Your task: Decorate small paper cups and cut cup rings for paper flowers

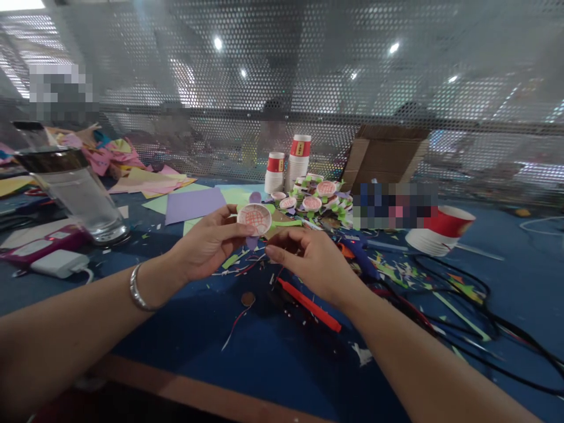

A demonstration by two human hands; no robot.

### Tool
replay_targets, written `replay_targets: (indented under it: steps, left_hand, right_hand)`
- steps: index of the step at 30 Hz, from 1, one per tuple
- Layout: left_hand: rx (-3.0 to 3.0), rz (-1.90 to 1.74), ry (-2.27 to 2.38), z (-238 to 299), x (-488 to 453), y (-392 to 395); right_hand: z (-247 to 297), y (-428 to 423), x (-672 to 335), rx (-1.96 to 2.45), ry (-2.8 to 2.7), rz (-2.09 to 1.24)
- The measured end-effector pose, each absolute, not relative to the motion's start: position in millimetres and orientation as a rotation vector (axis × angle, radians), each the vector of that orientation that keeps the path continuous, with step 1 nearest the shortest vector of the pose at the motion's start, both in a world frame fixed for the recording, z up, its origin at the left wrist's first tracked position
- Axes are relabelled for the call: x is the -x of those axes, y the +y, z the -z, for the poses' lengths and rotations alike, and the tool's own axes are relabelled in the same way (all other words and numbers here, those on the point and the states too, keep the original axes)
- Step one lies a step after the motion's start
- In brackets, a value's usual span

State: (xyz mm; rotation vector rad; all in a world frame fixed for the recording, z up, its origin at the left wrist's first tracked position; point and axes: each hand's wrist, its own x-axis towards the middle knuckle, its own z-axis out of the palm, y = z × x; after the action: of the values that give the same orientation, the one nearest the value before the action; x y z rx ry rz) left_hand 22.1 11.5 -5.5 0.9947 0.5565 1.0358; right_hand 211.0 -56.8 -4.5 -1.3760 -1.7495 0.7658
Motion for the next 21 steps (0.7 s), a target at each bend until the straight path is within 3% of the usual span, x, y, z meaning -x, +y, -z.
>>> replay_targets:
  steps: [21]
  left_hand:
    - [-0.865,-1.057,0.475,4,-31,3]
  right_hand:
    - [9,-58,-194,1.255,-1.659,-0.796]
